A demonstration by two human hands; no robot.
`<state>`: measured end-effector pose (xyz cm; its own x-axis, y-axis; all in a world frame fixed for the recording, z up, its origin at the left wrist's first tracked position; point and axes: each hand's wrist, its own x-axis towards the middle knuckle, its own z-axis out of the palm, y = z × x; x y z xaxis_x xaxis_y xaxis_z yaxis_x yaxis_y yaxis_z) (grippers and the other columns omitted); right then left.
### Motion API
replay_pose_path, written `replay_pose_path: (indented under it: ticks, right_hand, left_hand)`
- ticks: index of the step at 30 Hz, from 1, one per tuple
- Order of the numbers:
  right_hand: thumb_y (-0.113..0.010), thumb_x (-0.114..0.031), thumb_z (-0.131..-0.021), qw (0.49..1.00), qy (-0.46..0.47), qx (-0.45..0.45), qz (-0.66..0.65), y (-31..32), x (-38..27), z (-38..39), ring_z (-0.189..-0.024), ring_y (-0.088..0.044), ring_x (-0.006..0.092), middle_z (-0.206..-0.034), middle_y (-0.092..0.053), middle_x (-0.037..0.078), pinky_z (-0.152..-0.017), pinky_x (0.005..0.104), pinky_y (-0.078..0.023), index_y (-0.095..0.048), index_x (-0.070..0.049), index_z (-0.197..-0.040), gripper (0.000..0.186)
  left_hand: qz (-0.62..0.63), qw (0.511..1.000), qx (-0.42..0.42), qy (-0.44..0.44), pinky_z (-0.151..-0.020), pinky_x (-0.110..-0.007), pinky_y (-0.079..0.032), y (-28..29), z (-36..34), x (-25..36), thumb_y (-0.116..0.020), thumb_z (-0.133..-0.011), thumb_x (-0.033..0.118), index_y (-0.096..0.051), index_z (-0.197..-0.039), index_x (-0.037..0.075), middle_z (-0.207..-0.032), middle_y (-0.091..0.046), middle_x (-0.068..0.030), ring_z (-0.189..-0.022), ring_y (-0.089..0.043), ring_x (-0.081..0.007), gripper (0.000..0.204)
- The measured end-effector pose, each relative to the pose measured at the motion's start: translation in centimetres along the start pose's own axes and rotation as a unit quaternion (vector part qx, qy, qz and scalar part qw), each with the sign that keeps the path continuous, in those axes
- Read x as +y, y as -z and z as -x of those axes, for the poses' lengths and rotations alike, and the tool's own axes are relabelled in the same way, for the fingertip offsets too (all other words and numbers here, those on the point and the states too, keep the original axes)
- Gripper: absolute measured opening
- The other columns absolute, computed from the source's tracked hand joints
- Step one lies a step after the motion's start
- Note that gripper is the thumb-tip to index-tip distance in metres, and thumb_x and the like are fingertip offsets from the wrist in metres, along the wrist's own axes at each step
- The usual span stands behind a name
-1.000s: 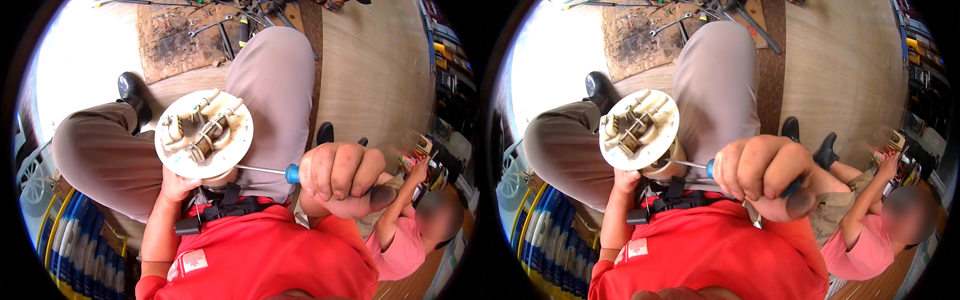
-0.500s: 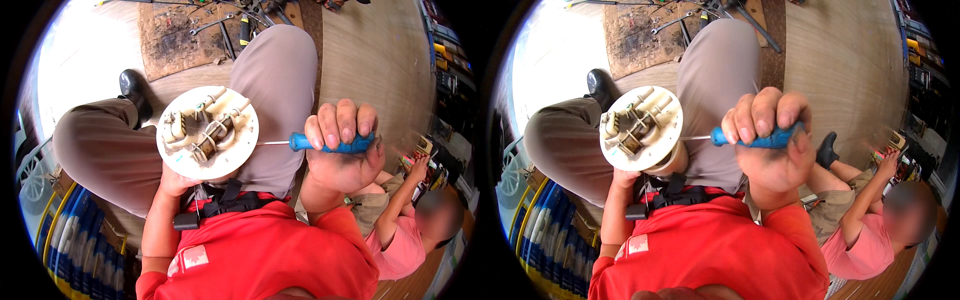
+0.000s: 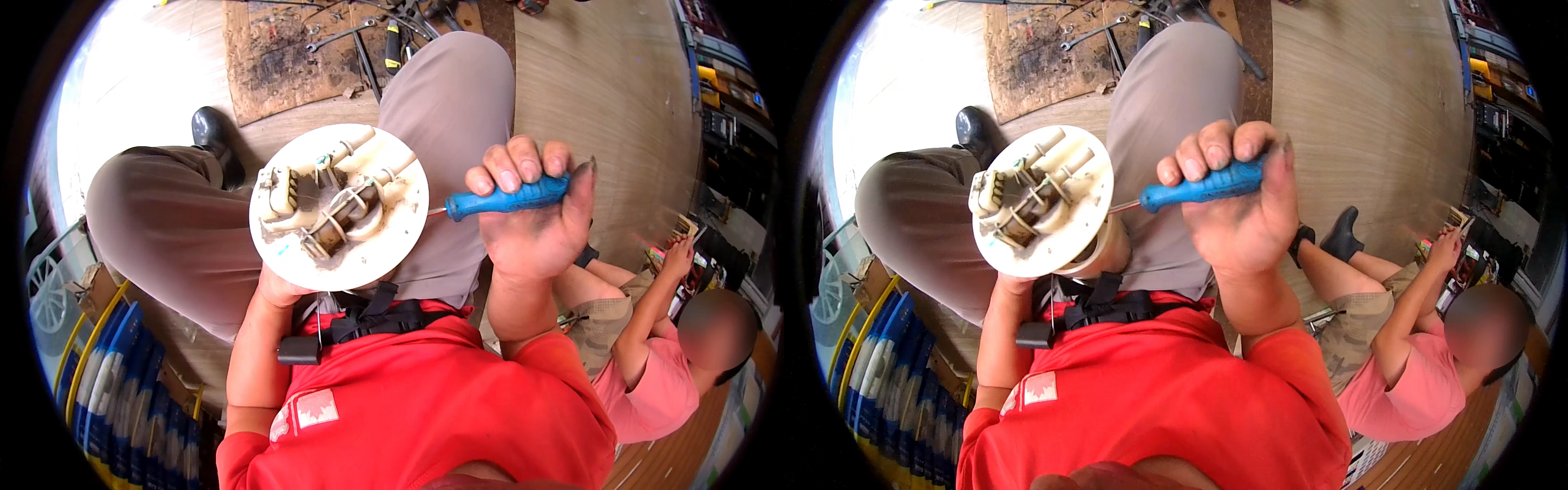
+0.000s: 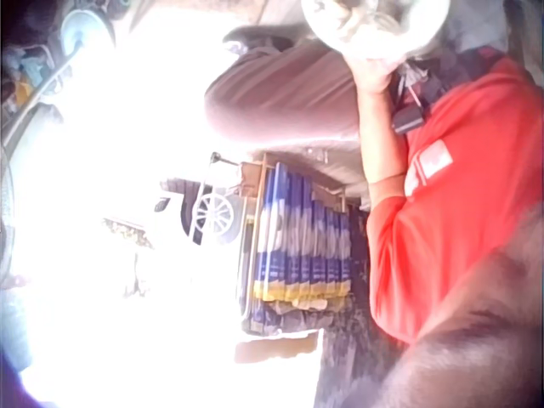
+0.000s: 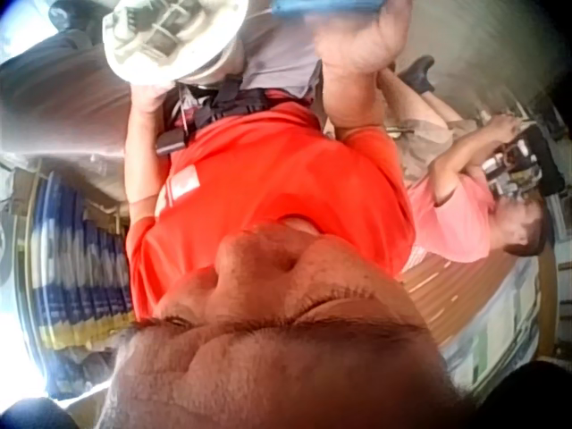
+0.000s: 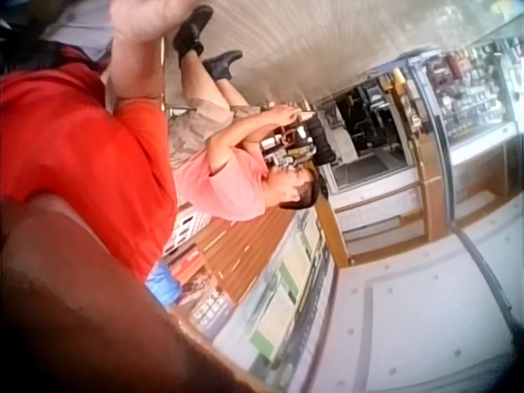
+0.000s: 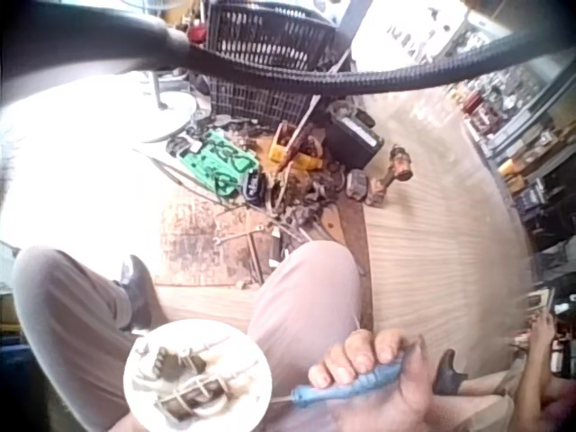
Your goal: The person disassembles a fuel pump assembly by prying the housing apart and removing components with a screwdriver.
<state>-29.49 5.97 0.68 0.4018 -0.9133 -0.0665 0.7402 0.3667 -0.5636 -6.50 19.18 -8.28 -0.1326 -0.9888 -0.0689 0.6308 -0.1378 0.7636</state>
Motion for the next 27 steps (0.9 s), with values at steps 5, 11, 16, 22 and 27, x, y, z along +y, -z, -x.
replay_pose_path:
  ticks: [5, 11, 16, 22, 27]
  right_hand:
    - [-0.048, -0.046, -0.098, 0.998, -0.035, 0.032, -0.027, 0.2, 0.4, 0.5, -0.085, -0.051, 0.02, -0.091, -0.055, 0.003, -0.085, 0.0441, -0.04, -0.053, -0.014, -0.097, 0.033]
    - [-0.055, -0.048, -0.094, 0.999, -0.018, -0.028, 0.007, -0.1, 0.0, 1.0, -0.083, -0.052, 0.0192, -0.088, -0.054, 0.003, -0.083, 0.0432, -0.041, -0.051, -0.013, -0.094, 0.035]
    - [-0.069, -0.043, -0.087, 0.983, 0.031, -0.105, 0.147, -2.5, 0.1, 2.4, -0.078, -0.053, 0.0183, -0.085, -0.052, 0.005, -0.079, 0.0403, -0.044, -0.048, -0.011, -0.089, 0.038]
    - [-0.071, -0.04, -0.087, 0.971, 0.041, -0.178, 0.155, -2.6, -0.3, 2.2, -0.077, -0.054, 0.0185, -0.084, -0.053, 0.006, -0.077, 0.0392, -0.045, -0.051, -0.009, -0.085, 0.037]
    - [-0.071, -0.038, -0.087, 0.971, 0.068, -0.19, 0.129, -3.0, -0.7, 2.0, -0.077, -0.054, 0.0188, -0.085, -0.055, 0.007, -0.078, 0.0401, -0.046, -0.053, -0.007, -0.087, 0.036]
  left_hand:
    - [0.062, 0.995, 0.07, 0.037, -0.11, -0.043, -0.036, 0.5, 0.9, -1.5, -0.09, -0.061, 0.02, -0.032, -0.146, 0.006, -0.143, -0.046, -0.0149, -0.13, -0.045, -0.0271, 0.105]
    - [-0.097, 0.98, 0.14, 0.104, -0.104, -0.039, -0.038, 0.4, 1.2, -0.9, -0.09, -0.058, 0.037, -0.043, -0.138, 0.0, -0.132, -0.053, -0.0105, -0.121, -0.05, -0.0226, 0.099]
    - [-0.138, 0.974, 0.115, 0.134, -0.104, -0.034, -0.036, -1.1, -1.8, 2.1, -0.079, -0.074, 0.024, -0.049, -0.128, -0.005, -0.123, -0.059, -0.0098, -0.116, -0.051, -0.0183, 0.068]
    - [-0.197, 0.961, 0.092, 0.169, -0.101, -0.033, -0.039, -2.7, -2.4, 5.9, -0.074, -0.083, 0.016, -0.052, -0.126, -0.005, -0.124, -0.059, -0.0102, -0.114, -0.052, -0.0172, 0.053]
    - [-0.22, 0.963, 0.076, 0.136, -0.102, -0.033, -0.038, -4.1, -2.5, 7.2, -0.072, -0.087, 0.018, -0.05, -0.129, -0.006, -0.125, -0.059, -0.0094, -0.115, -0.052, -0.0179, 0.053]
